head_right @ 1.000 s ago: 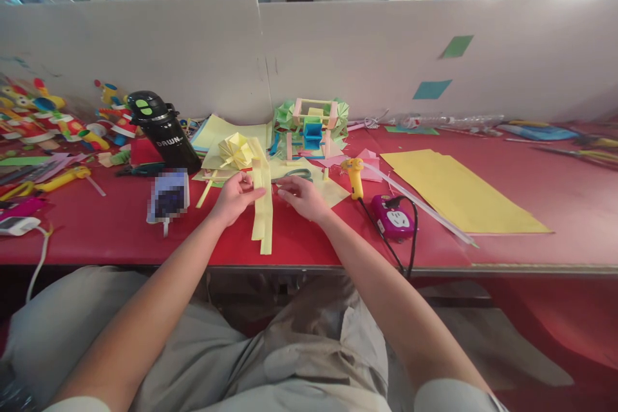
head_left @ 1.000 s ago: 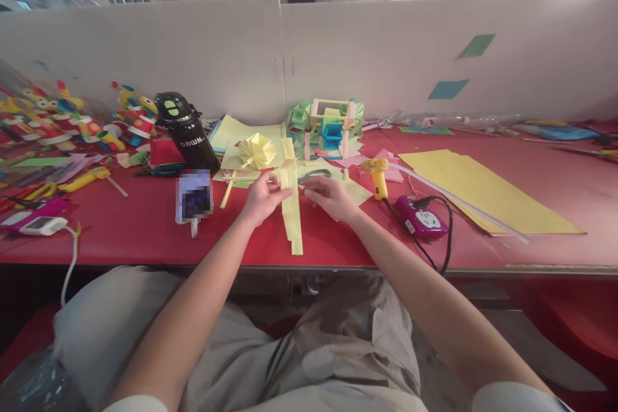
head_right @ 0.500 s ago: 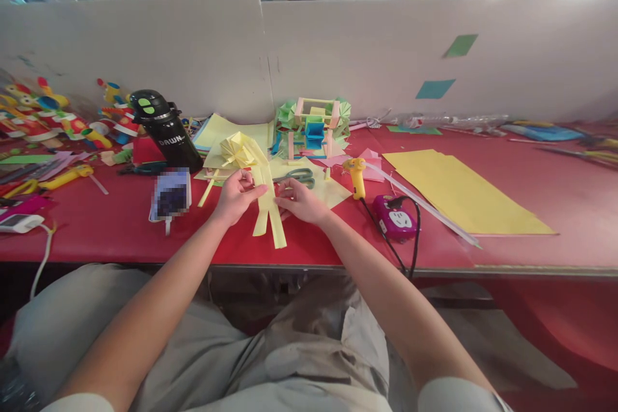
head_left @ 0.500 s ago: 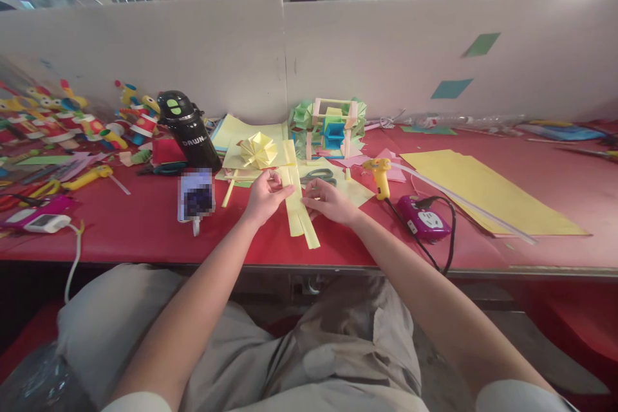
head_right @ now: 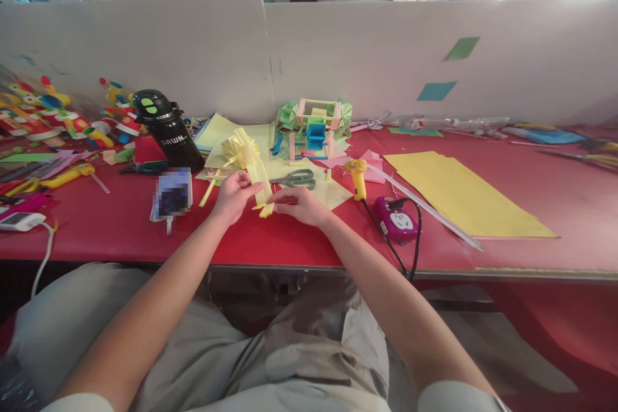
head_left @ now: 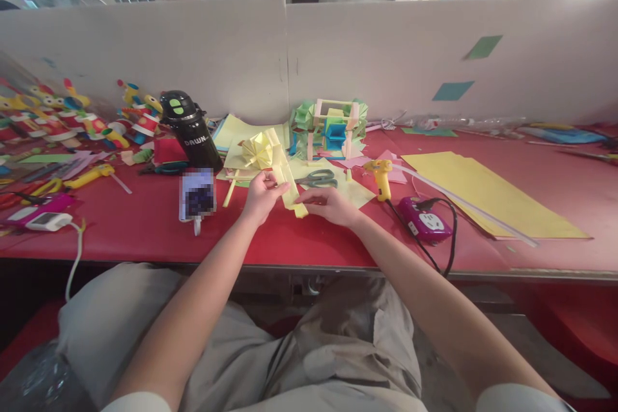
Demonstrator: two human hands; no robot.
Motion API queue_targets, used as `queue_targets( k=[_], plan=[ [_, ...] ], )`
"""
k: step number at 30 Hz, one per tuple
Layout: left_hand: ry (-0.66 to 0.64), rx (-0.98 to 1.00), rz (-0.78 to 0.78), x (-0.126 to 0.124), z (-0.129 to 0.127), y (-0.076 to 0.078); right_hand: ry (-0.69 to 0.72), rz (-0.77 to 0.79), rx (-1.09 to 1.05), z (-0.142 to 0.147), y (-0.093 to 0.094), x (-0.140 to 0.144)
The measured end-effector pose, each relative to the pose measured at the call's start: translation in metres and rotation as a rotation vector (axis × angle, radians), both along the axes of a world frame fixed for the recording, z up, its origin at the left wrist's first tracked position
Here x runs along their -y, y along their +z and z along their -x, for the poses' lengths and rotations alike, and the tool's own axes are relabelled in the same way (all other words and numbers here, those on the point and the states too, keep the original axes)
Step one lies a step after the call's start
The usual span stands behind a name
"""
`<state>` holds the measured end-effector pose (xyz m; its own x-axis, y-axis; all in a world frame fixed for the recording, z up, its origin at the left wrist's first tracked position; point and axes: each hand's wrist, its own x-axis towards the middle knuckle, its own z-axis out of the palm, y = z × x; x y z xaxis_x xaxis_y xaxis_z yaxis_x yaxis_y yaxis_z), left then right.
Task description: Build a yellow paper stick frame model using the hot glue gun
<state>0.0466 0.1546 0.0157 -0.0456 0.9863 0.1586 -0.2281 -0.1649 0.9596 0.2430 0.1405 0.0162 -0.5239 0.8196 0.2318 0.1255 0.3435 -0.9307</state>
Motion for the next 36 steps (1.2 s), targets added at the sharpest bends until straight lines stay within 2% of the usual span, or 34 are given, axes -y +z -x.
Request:
queue_targets(
  k=[6, 12, 16, 20, 26, 29, 31, 36],
  plan=[
    [-0.040, 0.033, 0.050, 0.002, -0.004, 0.002, -0.069, 0.004, -0.010, 0.002, 0.004, 0.002],
    [-0.085, 0.039, 0.058, 0.005, -0.005, 0.003, -0.149, 0.095, -0.168, 0.002, -0.004, -0.001],
    [-0.040, 0.123, 0.073, 0.003, -0.003, 0.003, -0.204, 0.105, -0.225, 0.000, -0.009, -0.007],
    [0.000, 0.151, 0.112, 0.003, -0.002, 0.007, -0.238, 0.114, -0.180, -0.001, -0.008, -0.008],
    [-0.189, 0.141, 0.160, 0.007, -0.001, 0.015, -0.241, 0.157, -0.181, 0.001, -0.005, -0.005],
    [-0.226, 0.091, 0.129, 0.008, 0.000, 0.016, -0.213, 0.164, -0.175, 0.002, -0.005, -0.005],
    [-0.218, 0.057, 0.107, 0.009, 0.000, 0.016, -0.192, 0.161, -0.160, 0.002, -0.004, -0.004],
    [-0.100, 0.033, 0.094, 0.009, -0.002, 0.014, -0.171, 0.164, -0.121, 0.003, 0.000, 0.000]
  ],
)
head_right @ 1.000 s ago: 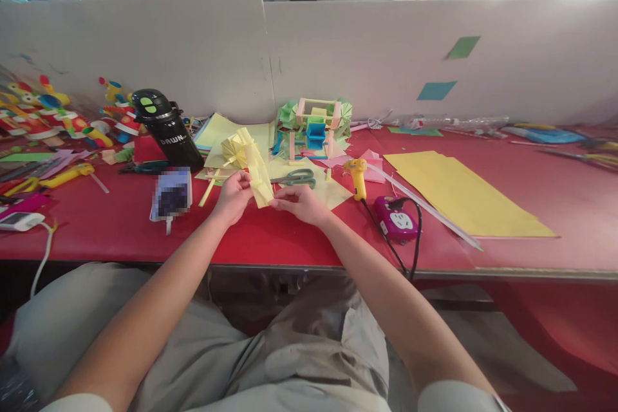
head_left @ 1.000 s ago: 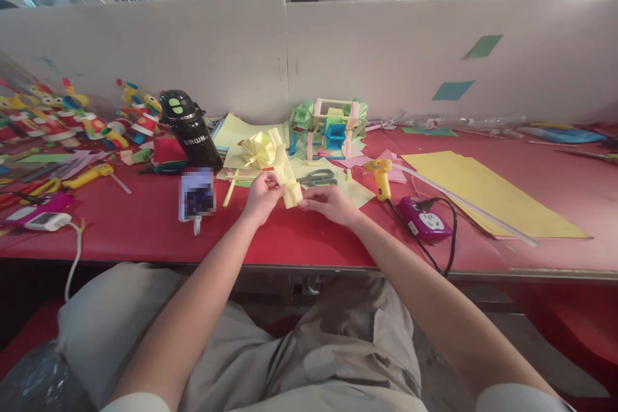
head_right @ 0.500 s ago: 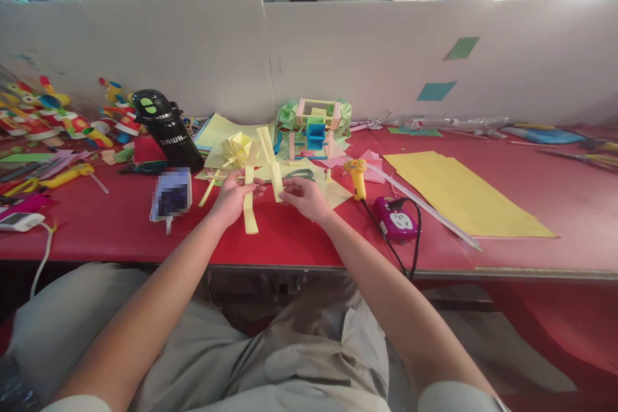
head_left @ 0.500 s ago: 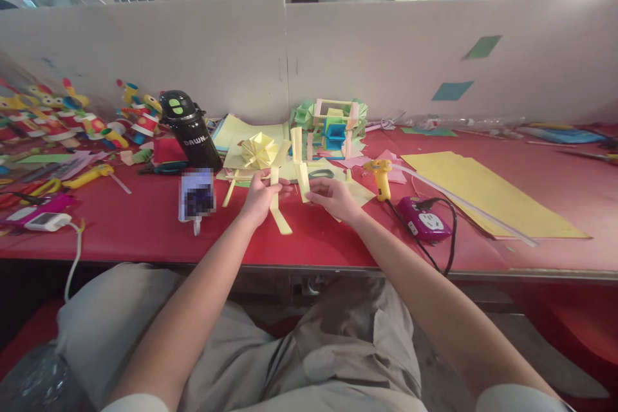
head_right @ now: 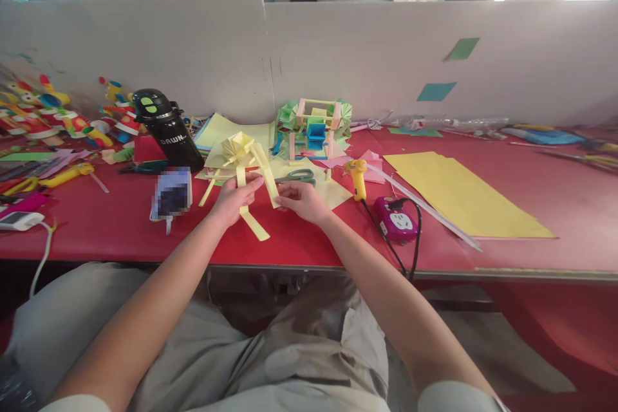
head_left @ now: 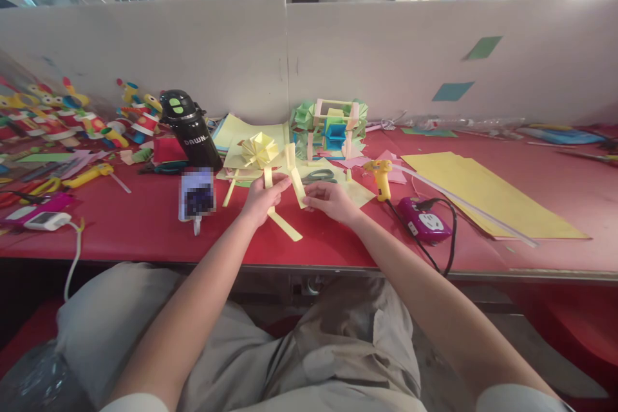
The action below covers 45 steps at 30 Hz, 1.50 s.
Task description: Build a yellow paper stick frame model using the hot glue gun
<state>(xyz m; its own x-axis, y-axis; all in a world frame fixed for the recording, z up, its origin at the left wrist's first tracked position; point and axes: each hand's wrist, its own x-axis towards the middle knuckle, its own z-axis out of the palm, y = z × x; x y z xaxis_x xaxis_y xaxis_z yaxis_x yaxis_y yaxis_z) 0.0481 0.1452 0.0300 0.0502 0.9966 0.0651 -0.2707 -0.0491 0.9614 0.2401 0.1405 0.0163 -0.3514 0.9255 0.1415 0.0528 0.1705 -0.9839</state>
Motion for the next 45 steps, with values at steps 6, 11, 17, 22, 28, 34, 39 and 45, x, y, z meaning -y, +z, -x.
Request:
queue_targets(
  k=[6, 11, 17, 22, 28, 34, 39, 45],
  plan=[
    [0.048, -0.049, -0.013, -0.0013, -0.0015, -0.0034, 0.041, 0.007, 0.051, 0.0008, -0.0006, 0.0015],
    [0.041, -0.093, -0.054, -0.0018, -0.0024, -0.0054, 0.096, -0.038, 0.080, 0.0007, -0.0007, 0.0021],
    [0.053, -0.103, -0.094, -0.0022, -0.0026, -0.0075, 0.100, -0.051, 0.108, 0.0010, 0.0005, 0.0037],
    [0.067, -0.115, -0.096, -0.0029, -0.0025, -0.0078, 0.116, -0.042, 0.111, 0.0021, 0.0017, 0.0042],
    [0.062, -0.119, -0.070, -0.0022, -0.0021, -0.0076, 0.112, -0.023, 0.098, 0.0021, 0.0029, 0.0052],
    [0.074, -0.110, -0.060, -0.0030, -0.0017, -0.0080, 0.110, -0.034, 0.102, 0.0021, 0.0049, 0.0062],
    [0.111, -0.054, -0.072, -0.0037, -0.0001, -0.0053, 0.134, -0.060, 0.132, 0.0009, 0.0075, 0.0072],
    [0.114, 0.035, -0.057, -0.0046, 0.0020, -0.0023, 0.151, -0.056, 0.150, 0.0001, 0.0048, 0.0061]
  ],
)
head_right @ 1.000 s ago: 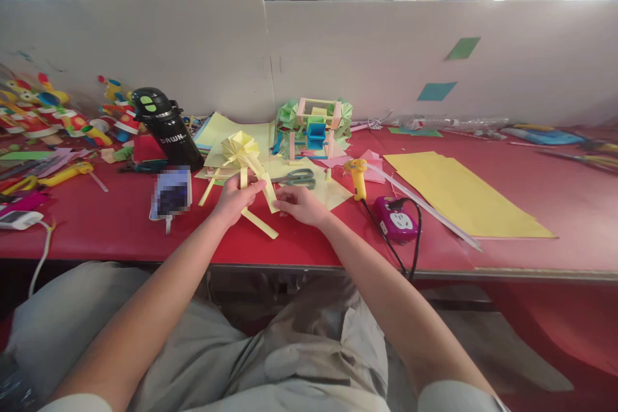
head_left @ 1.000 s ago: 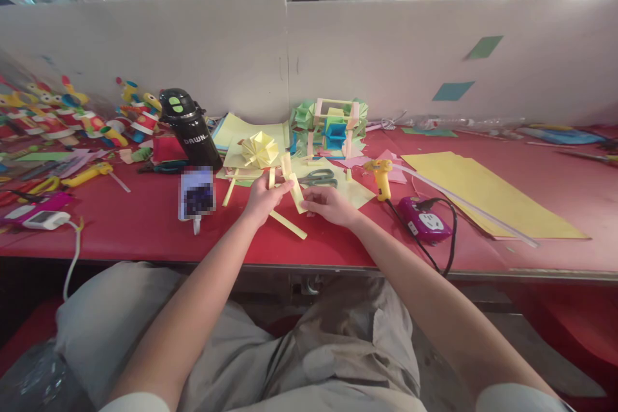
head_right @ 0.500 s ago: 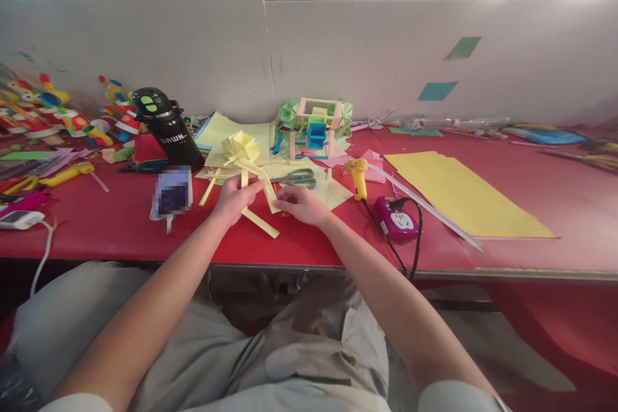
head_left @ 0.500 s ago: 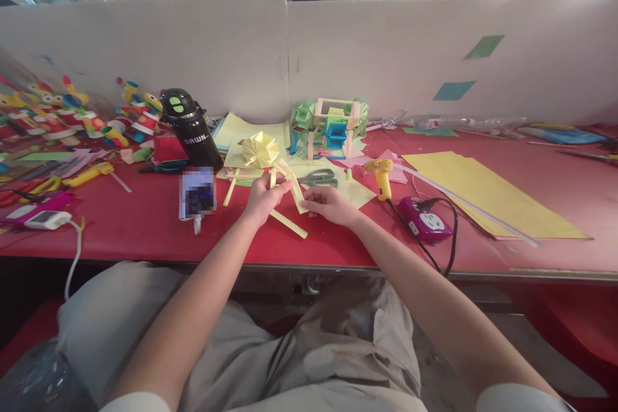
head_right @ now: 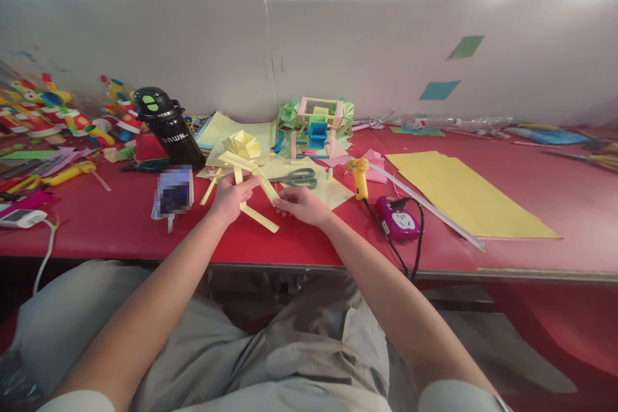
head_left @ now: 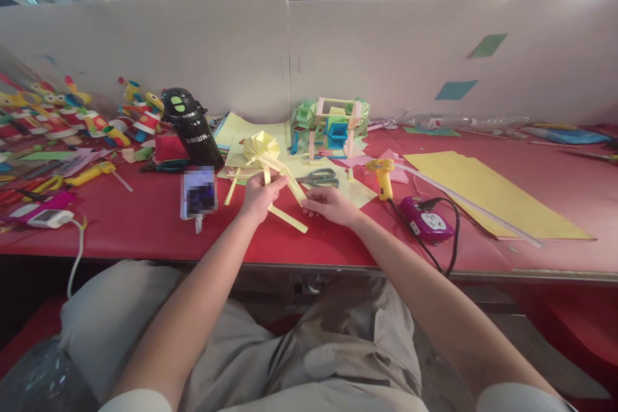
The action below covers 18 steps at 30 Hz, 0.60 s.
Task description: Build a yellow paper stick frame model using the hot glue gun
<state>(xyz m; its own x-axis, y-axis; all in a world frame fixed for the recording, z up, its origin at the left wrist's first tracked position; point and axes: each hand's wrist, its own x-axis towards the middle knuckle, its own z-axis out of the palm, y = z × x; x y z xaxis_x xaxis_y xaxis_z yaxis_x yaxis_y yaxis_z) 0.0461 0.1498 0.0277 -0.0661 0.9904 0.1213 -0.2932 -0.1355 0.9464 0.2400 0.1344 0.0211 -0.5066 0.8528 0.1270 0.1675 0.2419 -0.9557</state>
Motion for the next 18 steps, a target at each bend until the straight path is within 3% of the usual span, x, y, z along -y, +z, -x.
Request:
queue_targets(
  k=[10, 18],
  plan=[
    [0.011, 0.014, -0.028, -0.0038, 0.0036, -0.0035, -0.055, -0.060, 0.023, 0.0032, -0.0027, -0.0008],
    [0.052, 0.075, -0.064, -0.0022, 0.0054, 0.0058, -0.091, -0.060, 0.027, 0.0027, -0.0092, -0.0026]
  ],
)
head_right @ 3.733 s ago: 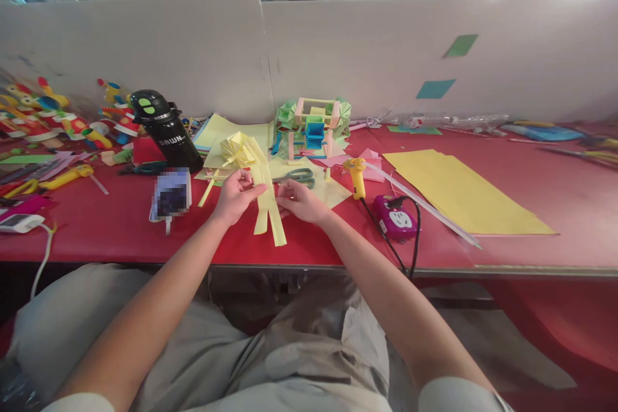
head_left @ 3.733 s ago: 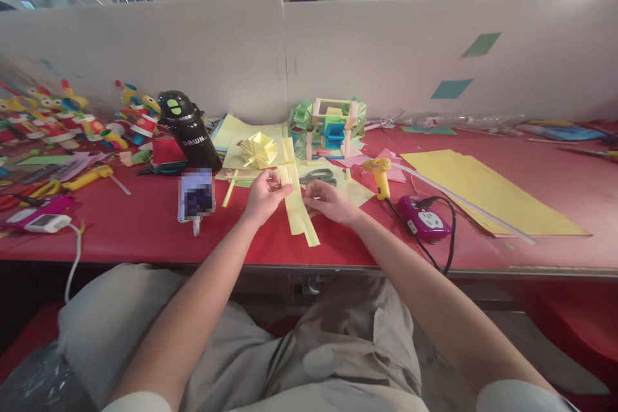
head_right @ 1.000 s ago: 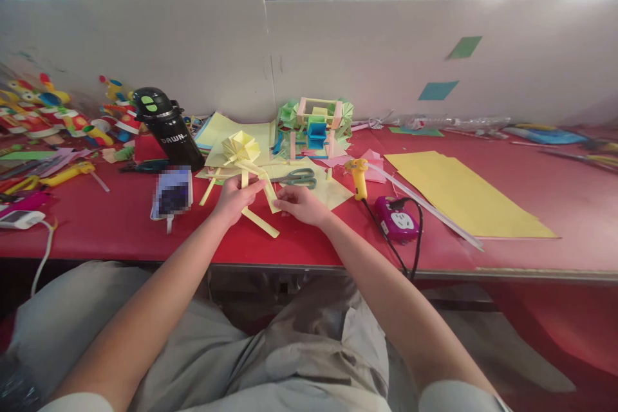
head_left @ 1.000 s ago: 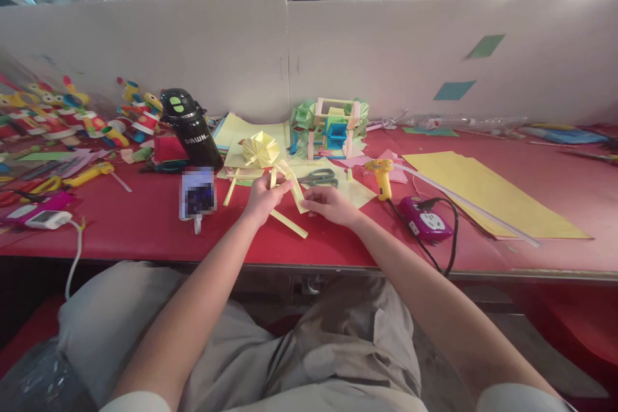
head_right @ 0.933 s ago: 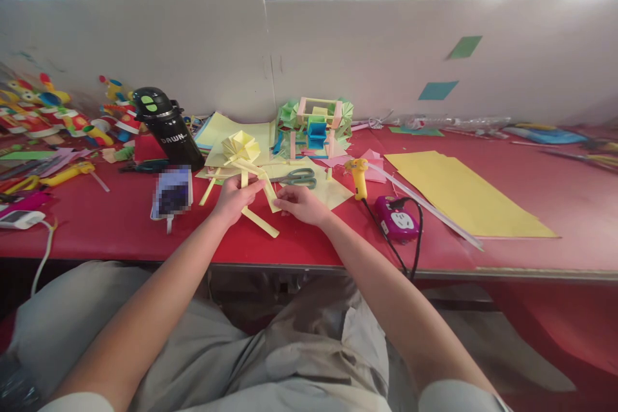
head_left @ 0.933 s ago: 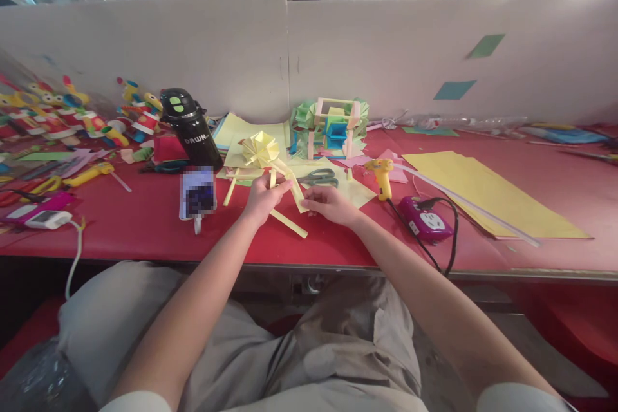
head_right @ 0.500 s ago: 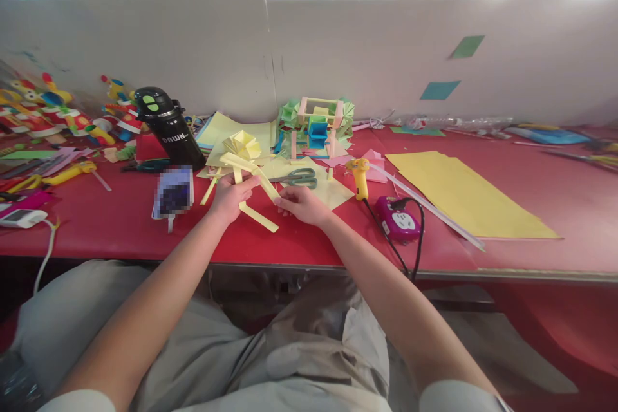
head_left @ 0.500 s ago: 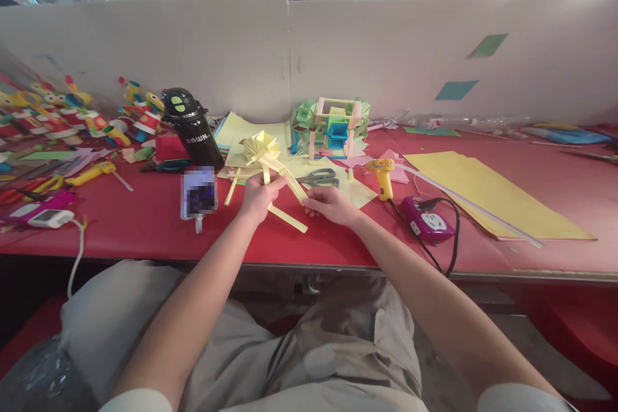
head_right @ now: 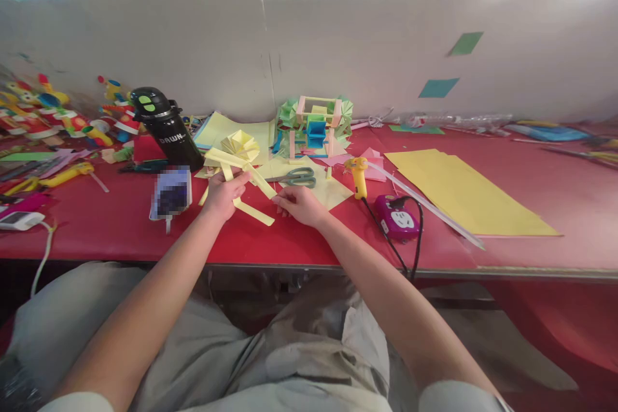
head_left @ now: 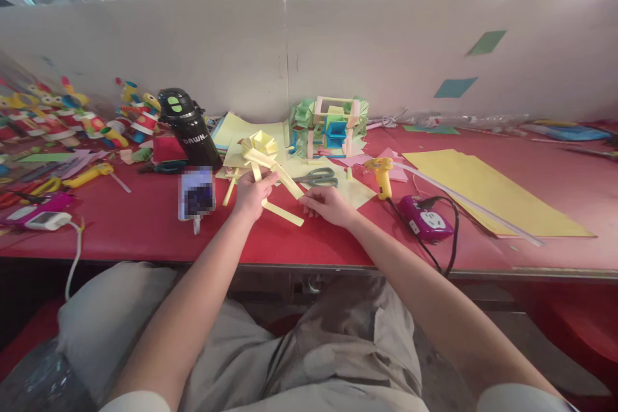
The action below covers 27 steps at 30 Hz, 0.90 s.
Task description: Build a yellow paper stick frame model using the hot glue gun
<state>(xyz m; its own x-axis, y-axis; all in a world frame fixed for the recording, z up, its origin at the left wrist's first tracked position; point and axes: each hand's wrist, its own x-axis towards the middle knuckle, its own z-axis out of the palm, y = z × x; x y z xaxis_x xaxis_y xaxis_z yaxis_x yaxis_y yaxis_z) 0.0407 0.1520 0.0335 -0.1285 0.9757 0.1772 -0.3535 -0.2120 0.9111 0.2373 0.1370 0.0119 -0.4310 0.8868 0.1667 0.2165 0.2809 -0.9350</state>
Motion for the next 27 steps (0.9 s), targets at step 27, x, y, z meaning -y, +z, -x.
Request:
queue_targets(
  k=[27],
  plan=[
    [-0.051, 0.034, -0.019, -0.0023, 0.0032, -0.0027, 0.008, -0.071, -0.052, -0.0001, 0.0053, 0.0023]
  ],
)
